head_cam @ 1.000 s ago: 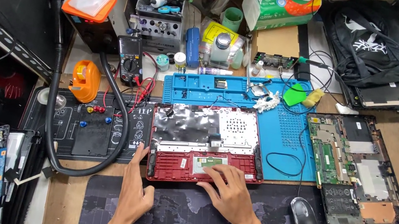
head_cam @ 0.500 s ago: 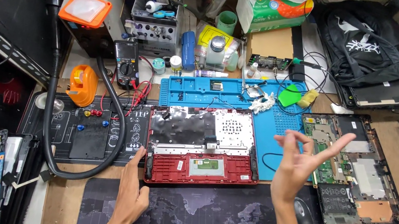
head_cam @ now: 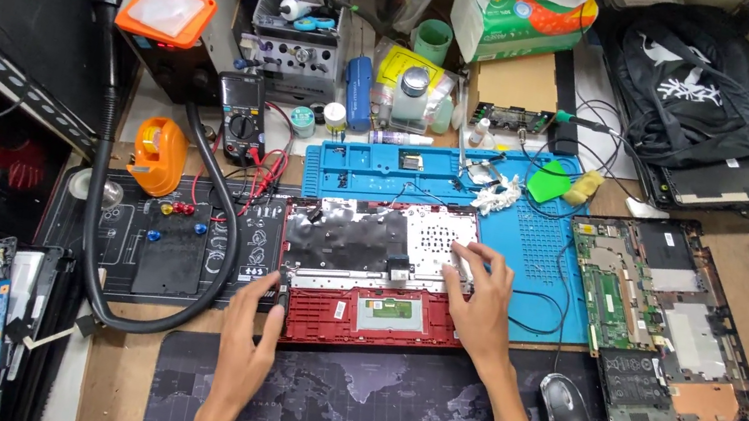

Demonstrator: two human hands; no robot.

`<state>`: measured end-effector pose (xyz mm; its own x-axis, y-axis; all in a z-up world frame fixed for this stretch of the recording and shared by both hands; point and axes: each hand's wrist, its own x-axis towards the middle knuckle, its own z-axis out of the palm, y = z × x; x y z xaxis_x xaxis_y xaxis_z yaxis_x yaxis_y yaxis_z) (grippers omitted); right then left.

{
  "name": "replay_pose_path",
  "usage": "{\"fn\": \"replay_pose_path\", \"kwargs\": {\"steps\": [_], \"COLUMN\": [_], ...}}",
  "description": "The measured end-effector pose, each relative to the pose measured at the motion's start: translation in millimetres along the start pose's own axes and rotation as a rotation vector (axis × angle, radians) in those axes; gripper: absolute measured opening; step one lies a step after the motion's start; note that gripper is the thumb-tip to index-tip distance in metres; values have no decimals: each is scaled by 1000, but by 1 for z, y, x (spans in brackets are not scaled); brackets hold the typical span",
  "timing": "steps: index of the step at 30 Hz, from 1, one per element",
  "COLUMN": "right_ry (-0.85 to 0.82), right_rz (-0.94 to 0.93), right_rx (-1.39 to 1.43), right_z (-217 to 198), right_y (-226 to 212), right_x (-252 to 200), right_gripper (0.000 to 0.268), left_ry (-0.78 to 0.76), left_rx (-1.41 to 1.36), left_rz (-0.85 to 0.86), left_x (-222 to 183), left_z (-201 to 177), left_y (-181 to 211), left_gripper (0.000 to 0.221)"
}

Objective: Disassembling a laptop by removing screws and separating the chassis components on a repair bench.

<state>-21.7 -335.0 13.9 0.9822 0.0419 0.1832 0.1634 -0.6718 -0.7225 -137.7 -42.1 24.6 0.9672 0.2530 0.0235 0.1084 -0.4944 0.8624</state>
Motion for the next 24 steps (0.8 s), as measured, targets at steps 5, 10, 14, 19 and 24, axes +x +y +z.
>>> {"fn": "replay_pose_path", "kwargs": {"steps": [5,10,14,19,24], "right_ry": [24,16,19,30,30], "right_rz": [-26,21,20,15,8], "right_rx": [-3,5,-5,-12,-9], "right_z": [0,-5,-4,-4,-5], "right_y": [3,-11,-8,-8,-10], "right_x": [-1,-2,-3,-2,-2], "right_gripper": [39,34,34,34,33], "left_ry": [70,127,105,100,73], "left_rx": [-45,17,93,108,119], "left_rz": [61,220,319,359,334], "left_x": [37,84,113,137,157], "left_z": [-2,1,3,8,11], "left_y": [-1,-9,-14,-24,-34], "left_gripper": [45,38,36,31,20]}}
